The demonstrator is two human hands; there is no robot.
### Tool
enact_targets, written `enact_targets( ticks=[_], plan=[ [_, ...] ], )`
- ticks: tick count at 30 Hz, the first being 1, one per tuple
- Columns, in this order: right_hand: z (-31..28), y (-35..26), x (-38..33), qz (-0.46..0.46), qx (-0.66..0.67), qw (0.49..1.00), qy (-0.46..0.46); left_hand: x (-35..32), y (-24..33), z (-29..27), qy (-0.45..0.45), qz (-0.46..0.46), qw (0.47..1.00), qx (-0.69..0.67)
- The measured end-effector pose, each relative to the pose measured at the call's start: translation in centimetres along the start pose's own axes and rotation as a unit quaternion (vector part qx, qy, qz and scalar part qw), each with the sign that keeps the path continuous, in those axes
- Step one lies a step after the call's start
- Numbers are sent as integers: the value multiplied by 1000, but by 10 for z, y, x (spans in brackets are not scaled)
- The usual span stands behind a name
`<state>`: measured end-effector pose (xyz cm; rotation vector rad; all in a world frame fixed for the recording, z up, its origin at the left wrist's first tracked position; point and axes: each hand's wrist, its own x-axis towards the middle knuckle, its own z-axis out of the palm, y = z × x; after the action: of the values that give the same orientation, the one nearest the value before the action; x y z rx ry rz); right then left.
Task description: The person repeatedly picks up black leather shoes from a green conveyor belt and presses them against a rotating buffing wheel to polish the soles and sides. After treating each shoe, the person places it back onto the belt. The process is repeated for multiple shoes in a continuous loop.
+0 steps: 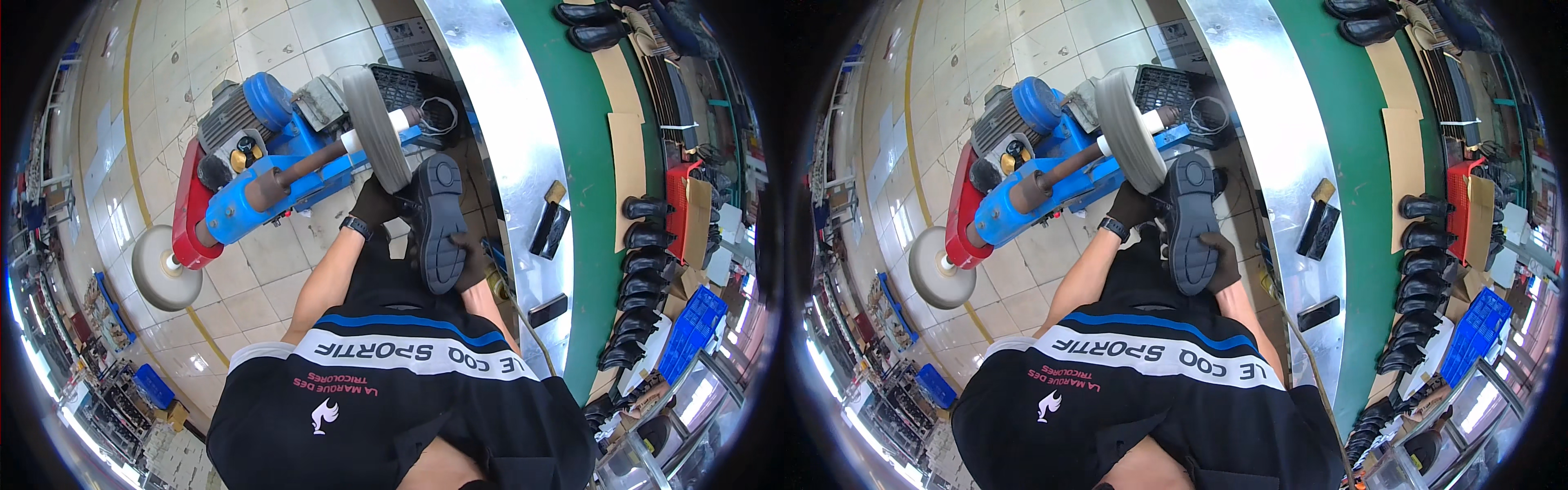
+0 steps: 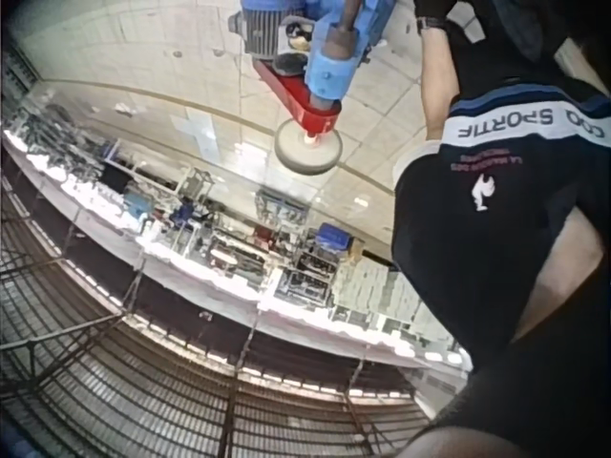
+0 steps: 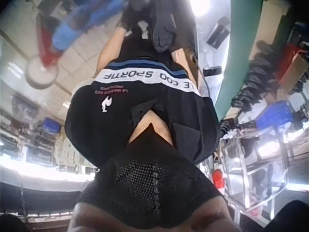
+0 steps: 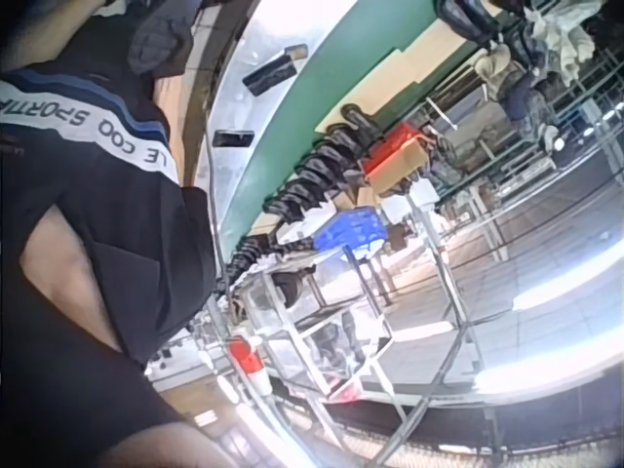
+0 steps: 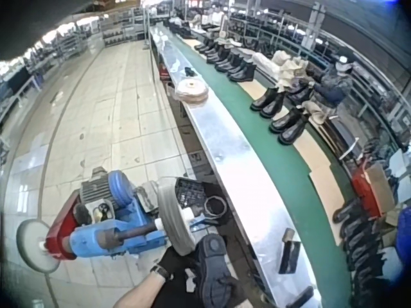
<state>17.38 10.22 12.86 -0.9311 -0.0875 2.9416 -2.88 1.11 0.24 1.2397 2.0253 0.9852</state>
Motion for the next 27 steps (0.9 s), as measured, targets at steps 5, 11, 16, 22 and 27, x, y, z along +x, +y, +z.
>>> enact_targets(
  ticks=[5, 11, 16, 22, 27],
  plan=[
    [-18, 4, 33, -26, 100, 994, -19, 3, 2, -3, 9, -97, 994, -52],
    [-36, 15, 11, 11, 119, 992, -46, -12, -14, -17, -72, 156, 971, 169],
    [-24, 16, -10, 44, 103, 985, -128, -24, 8, -19, -50, 97, 988, 113],
    [-25, 15, 31, 31, 63, 997, -37, -30, -47, -4, -61, 97, 993, 15],
    [-19, 18, 52, 79, 218, 973, 8, -30, -70, -3, -124, 29, 979, -156]
  ],
)
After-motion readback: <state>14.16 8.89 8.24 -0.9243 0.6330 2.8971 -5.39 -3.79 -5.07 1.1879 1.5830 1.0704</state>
